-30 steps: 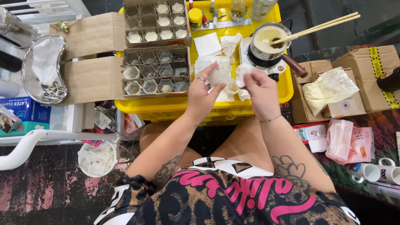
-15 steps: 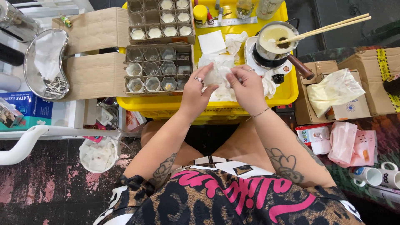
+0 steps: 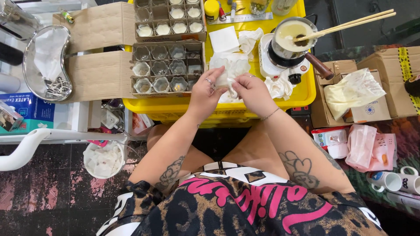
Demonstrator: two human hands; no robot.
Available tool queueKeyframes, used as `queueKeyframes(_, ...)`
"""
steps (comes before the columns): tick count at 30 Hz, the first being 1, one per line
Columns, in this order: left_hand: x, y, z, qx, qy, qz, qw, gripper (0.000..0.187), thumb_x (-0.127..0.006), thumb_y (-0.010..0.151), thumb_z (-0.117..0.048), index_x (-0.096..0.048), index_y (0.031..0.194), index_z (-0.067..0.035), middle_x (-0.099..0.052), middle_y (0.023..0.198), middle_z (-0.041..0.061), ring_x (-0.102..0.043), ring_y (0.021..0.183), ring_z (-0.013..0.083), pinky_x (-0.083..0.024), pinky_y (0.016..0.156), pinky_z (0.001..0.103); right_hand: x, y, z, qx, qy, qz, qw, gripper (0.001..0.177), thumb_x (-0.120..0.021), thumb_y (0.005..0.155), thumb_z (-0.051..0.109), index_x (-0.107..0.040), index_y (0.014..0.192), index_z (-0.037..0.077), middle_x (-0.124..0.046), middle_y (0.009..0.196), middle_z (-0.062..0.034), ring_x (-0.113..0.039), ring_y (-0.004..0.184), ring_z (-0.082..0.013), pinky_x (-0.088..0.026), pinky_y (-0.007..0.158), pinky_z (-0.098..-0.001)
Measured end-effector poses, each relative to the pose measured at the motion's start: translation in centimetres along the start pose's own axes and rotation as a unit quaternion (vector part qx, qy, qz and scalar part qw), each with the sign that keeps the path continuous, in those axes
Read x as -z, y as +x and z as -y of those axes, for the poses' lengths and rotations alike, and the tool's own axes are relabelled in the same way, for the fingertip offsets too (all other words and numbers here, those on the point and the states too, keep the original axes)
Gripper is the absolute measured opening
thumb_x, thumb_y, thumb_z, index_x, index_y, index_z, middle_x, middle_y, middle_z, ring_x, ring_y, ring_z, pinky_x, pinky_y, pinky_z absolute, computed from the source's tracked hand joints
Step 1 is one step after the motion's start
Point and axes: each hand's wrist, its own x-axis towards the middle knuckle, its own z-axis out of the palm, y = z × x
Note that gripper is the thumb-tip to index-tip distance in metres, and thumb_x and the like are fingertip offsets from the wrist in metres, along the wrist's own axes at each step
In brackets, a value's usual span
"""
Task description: Cleaning and wiping glass candle holders or jars using tissues at a workbench.
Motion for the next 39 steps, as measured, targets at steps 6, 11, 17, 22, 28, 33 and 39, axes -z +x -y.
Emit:
queueKeyframes(6,-0.4,-0.2,-0.1,-0.060,0.077,-0.008,0.995,0.063,-0.078,0.086,0.003,-0.058,0.144,-0.009,-0.062,0.134,0.015,-0.064,0.119,0.0320,-0.055,0.099,0.036,0.8,0.7,-1.5,-0.126,0.190,0.044,0.973,0.018,-0.066,0.100,0.019,-0.073,0.099,0.003,-0.069,0.086,0.0025,-0.058,0.074,-0.0077,-0.049,0.067,-0.0248)
queueKeyframes(11,-0.4,-0.3,-0.3,-0.096,0.123,-0.012,0.988,0.061,-0.078,0.086,0.003,-0.059,0.142,-0.009,-0.062,0.133,0.014,-0.062,0.120,0.0344,-0.053,0.102,0.039,1.4,1.1,-2.4,-0.185,0.292,0.059,0.936,0.014,-0.068,0.100,0.018,-0.072,0.099,0.005,-0.069,0.087,-0.0003,-0.061,0.075,-0.0100,-0.050,0.068,-0.0265)
queueKeyframes(17,-0.2,-0.2,-0.6,-0.116,0.179,-0.016,0.977,0.058,-0.076,0.086,0.003,-0.060,0.141,-0.009,-0.062,0.133,0.013,-0.061,0.121,0.0350,-0.052,0.104,0.041,2.0,1.3,-1.8,-0.238,0.368,0.077,0.896,0.014,-0.063,0.101,0.015,-0.069,0.103,0.003,-0.071,0.092,-0.0043,-0.067,0.081,-0.0142,-0.055,0.073,-0.0291)
queueKeyframes(22,-0.1,-0.2,-0.2,-0.126,0.203,-0.022,0.971,0.060,-0.076,0.085,0.004,-0.062,0.141,-0.011,-0.061,0.134,0.013,-0.061,0.121,0.0349,-0.053,0.104,0.041,2.2,1.8,-2.3,-0.279,0.456,0.088,0.841,0.018,-0.057,0.102,0.011,-0.065,0.113,0.000,-0.071,0.100,-0.0080,-0.068,0.086,-0.0168,-0.057,0.078,-0.0297)
queueKeyframes(28,-0.1,-0.1,0.1,-0.122,0.205,-0.045,0.970,0.060,-0.079,0.085,0.000,-0.061,0.141,-0.011,-0.061,0.134,0.014,-0.061,0.119,0.0360,-0.053,0.102,0.042,1.8,1.7,-2.2,-0.286,0.585,0.045,0.757,0.024,-0.056,0.100,0.006,-0.063,0.120,-0.006,-0.072,0.104,-0.0129,-0.066,0.084,-0.0202,-0.058,0.080,-0.0307)
queueKeyframes(33,0.1,-0.2,-1.0,-0.034,0.112,-0.048,0.992,0.057,-0.080,0.089,-0.005,-0.060,0.143,-0.010,-0.062,0.132,0.013,-0.065,0.114,0.0305,-0.055,0.096,0.037,0.5,0.9,-1.2,-0.121,0.359,-0.072,0.923,0.021,-0.066,0.100,0.011,-0.067,0.119,0.000,-0.071,0.099,-0.0051,-0.064,0.079,-0.0139,-0.054,0.072,-0.0277)
queueKeyframes(39,0.0,-0.6,-0.9,-0.022,0.092,-0.048,0.994,0.058,-0.083,0.089,-0.012,-0.061,0.142,-0.011,-0.063,0.128,0.012,-0.066,0.108,0.0254,-0.057,0.090,0.033,0.0,0.4,-0.4,-0.133,0.406,-0.038,0.903,0.021,-0.065,0.100,0.009,-0.068,0.119,0.000,-0.072,0.098,-0.0047,-0.064,0.077,-0.0121,-0.052,0.069,-0.0257)
